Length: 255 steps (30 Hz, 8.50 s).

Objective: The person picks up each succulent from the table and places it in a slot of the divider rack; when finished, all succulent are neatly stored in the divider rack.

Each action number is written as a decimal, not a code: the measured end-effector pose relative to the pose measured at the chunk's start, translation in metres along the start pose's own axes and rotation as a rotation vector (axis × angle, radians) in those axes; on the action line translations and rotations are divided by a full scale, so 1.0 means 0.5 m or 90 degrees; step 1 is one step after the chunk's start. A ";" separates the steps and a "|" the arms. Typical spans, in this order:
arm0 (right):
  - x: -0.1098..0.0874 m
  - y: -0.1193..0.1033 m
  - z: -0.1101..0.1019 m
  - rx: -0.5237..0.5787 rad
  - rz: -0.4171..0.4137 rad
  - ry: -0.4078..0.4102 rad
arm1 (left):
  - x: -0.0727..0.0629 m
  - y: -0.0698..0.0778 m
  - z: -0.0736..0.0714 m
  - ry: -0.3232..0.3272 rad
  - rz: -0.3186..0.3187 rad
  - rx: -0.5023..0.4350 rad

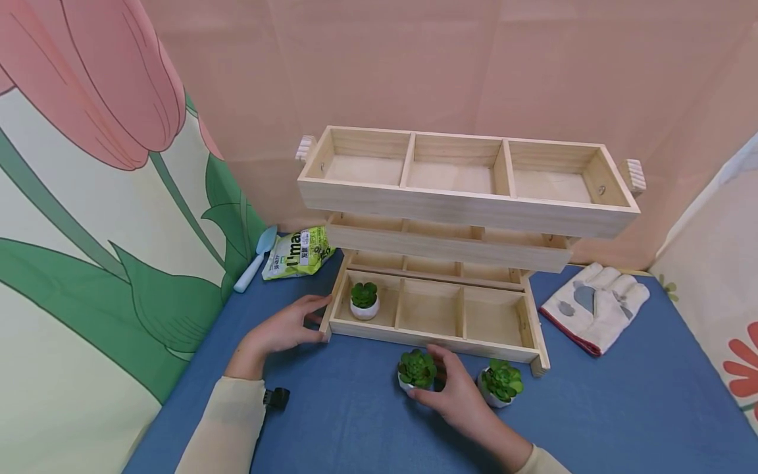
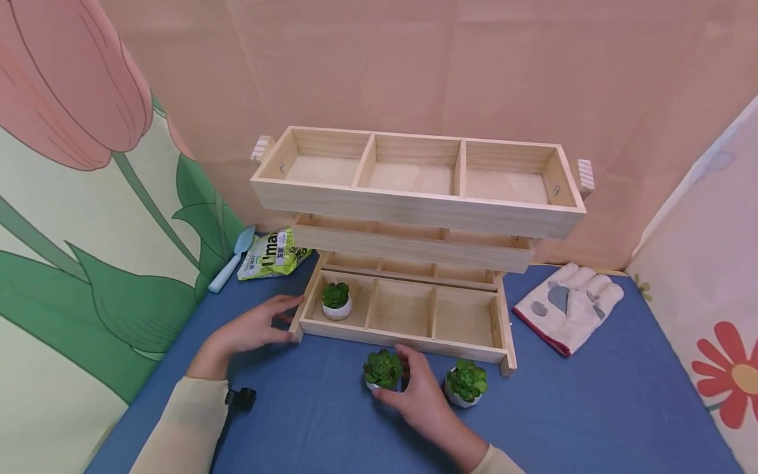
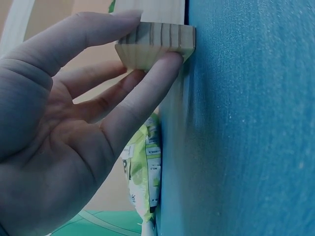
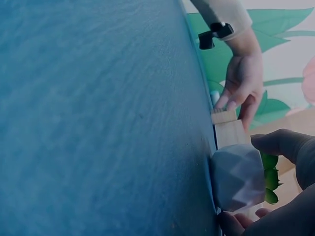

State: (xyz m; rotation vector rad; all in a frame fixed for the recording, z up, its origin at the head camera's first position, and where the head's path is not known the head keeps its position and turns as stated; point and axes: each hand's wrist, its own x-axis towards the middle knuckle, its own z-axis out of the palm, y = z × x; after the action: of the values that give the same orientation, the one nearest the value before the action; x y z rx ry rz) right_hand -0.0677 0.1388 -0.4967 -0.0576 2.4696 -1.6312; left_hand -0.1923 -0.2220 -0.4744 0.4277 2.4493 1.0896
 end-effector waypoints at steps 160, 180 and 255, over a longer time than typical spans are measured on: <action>0.174 -0.107 -0.105 -0.036 -0.026 -0.007 | 0.000 0.001 0.000 0.001 -0.004 -0.001; 0.213 -0.103 -0.087 -0.101 0.059 0.017 | 0.002 -0.004 0.001 0.000 -0.004 -0.003; 0.171 -0.150 -0.112 -0.074 0.020 -0.002 | 0.001 -0.001 0.000 0.003 0.001 0.008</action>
State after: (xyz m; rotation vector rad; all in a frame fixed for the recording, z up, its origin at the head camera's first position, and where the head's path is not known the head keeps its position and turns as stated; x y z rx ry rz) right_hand -0.1665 0.1485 -0.4177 -0.0370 2.5475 -1.4739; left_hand -0.1929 -0.2220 -0.4748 0.4319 2.4614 1.0782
